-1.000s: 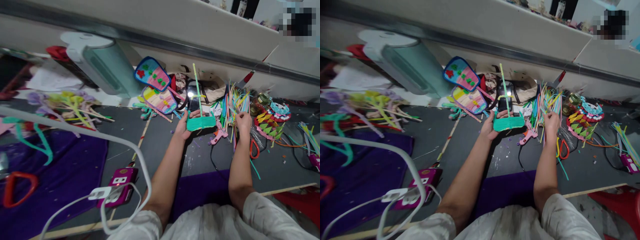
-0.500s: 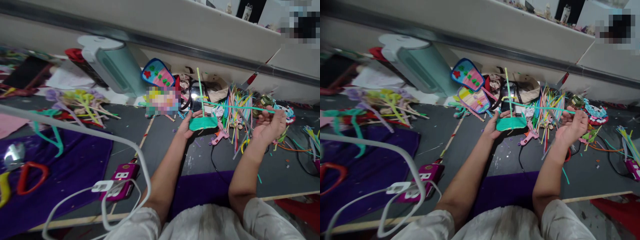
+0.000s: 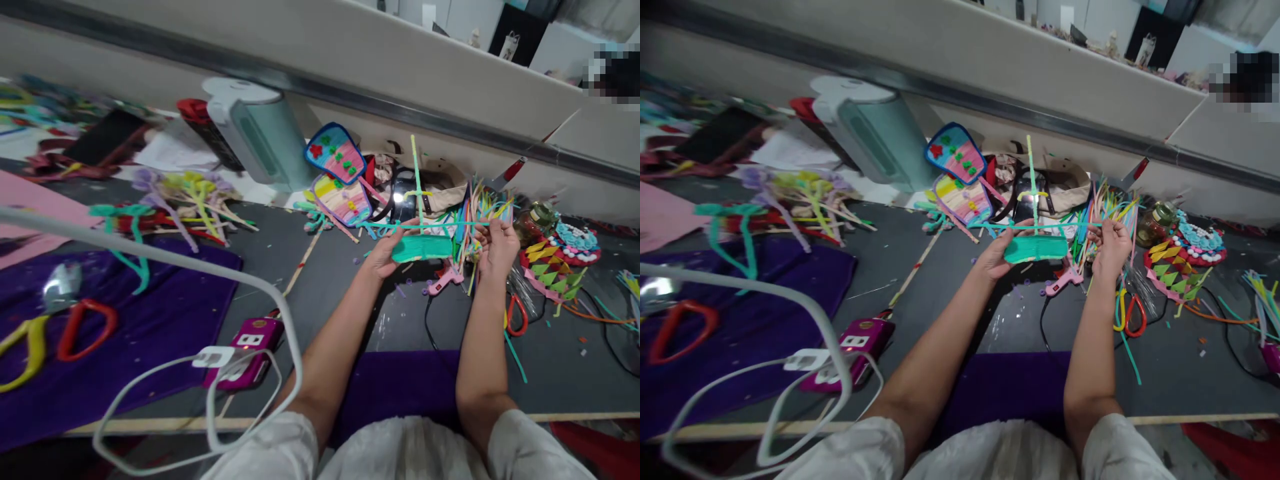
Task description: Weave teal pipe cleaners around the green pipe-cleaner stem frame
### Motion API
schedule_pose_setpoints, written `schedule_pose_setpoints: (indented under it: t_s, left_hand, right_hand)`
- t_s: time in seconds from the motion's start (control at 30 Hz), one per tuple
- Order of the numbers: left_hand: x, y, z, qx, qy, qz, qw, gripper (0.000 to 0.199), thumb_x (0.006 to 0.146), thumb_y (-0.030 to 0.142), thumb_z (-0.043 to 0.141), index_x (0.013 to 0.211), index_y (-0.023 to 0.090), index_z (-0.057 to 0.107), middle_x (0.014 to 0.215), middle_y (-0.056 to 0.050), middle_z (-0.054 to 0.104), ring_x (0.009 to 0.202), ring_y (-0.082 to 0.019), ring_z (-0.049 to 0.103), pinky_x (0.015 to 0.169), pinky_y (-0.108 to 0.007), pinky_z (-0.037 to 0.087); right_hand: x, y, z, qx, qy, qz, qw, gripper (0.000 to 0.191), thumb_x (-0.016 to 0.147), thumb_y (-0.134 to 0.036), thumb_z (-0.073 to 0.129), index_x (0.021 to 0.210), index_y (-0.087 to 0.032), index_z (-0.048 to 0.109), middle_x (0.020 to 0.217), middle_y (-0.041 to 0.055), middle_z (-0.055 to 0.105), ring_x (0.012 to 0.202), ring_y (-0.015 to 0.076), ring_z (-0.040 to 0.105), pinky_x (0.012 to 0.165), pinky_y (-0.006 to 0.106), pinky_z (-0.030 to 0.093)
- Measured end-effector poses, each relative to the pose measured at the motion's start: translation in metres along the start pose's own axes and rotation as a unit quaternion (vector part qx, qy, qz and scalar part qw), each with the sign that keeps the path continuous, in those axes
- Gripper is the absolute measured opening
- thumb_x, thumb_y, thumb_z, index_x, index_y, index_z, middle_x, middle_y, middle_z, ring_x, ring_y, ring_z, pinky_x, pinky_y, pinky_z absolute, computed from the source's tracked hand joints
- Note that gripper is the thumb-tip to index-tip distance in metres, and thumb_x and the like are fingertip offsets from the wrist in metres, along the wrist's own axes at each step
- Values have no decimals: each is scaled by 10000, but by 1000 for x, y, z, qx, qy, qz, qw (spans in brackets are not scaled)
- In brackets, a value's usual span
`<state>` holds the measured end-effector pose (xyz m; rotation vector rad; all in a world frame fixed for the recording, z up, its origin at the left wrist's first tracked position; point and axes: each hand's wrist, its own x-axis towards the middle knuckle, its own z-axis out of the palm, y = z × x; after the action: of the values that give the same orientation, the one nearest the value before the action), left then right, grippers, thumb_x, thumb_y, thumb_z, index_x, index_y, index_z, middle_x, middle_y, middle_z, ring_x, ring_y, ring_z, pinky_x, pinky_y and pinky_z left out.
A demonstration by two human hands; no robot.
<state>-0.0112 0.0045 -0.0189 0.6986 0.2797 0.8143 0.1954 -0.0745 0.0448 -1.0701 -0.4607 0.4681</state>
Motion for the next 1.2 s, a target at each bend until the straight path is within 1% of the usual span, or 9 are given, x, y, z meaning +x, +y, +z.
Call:
schedule_pose_setpoints:
  t_s: [0.07, 0.17, 0.37, 0.57, 0.63, 0.77, 0.9, 1.03, 1.2]
  left_hand:
    - [2, -1, 2, -13, 23, -3, 1000, 571, 842, 482, 739, 1310, 169, 643, 1292, -163, 694, 1258, -342, 626, 1071, -498, 490]
    - [6, -3, 3, -23, 48, 0, 999, 516, 897, 478, 675, 1307, 167, 645, 1289, -160, 697, 1246, -326, 636, 1084, -500, 481]
    - [11, -8, 3, -13, 52, 3, 999, 424, 897, 431, 681, 1212, 147, 695, 1312, -166, 685, 1255, -333, 626, 1095, -510, 469]
    - [8, -7, 6, 7, 49, 1, 999, 467, 848, 447, 736, 1205, 149, 693, 1278, -173, 700, 1241, -360, 632, 1081, -543, 469]
    - [6, -6, 6, 23, 41, 16, 999, 502, 784, 403, 805, 1206, 154, 694, 1270, -172, 706, 1254, -368, 621, 1094, -542, 454]
    - [6, -4, 2, 50, 34, 39, 997, 567, 624, 200, 886, 1163, 165, 713, 1283, -159, 702, 1281, -373, 598, 1123, -535, 416]
    - [7, -3, 1, 51, 47, 48, 996, 624, 586, 126, 860, 1187, 177, 703, 1296, -144, 694, 1284, -357, 595, 1132, -521, 403]
    - [6, -1, 3, 64, 48, 48, 996, 749, 576, 115, 843, 1296, 203, 652, 1331, -122, 672, 1265, -338, 606, 1126, -508, 412]
    - [2, 1, 5, 69, 10, 45, 997, 830, 582, 114, 833, 1368, 240, 600, 1388, -125, 634, 1250, -340, 614, 1083, -500, 456]
  right_hand:
    - [1, 1, -1, 4, -7, -2, 1000, 381, 682, -420, 829, 810, -201, 546, 695, -45, 706, 579, 97, 692, 483, 162, 517]
    - [2, 3, -1, 18, -18, 10, 1000, 364, 681, -390, 836, 813, -197, 557, 727, -39, 714, 600, 83, 682, 504, 154, 518]
    - [-9, 8, 13, 3, -132, 53, 990, 265, 686, -322, 798, 872, -186, 666, 877, 2, 751, 729, 88, 710, 515, 136, 520]
    - [-31, 14, 38, -89, -209, 31, 973, 289, 712, -420, 782, 783, -156, 689, 781, 9, 732, 624, 121, 716, 451, 171, 529]
    - [-30, 12, 38, -82, -178, 19, 980, 340, 727, -474, 775, 792, -160, 663, 729, 1, 720, 595, 128, 718, 435, 171, 523]
    - [-16, 0, 22, -35, -56, -39, 997, 393, 739, -522, 775, 797, -180, 590, 713, -24, 712, 577, 113, 718, 438, 155, 523]
    - [-4, -17, -1, -34, 26, -99, 994, 409, 752, -531, 768, 770, -181, 556, 643, -50, 653, 538, 105, 698, 435, 155, 519]
    - [-4, -29, -10, -36, 32, -116, 992, 433, 734, -549, 779, 739, -182, 550, 631, -55, 639, 540, 111, 702, 448, 165, 532]
    - [-5, -29, -8, -22, 12, -72, 997, 450, 671, -548, 825, 730, -181, 572, 589, -74, 625, 515, 107, 690, 442, 169, 541]
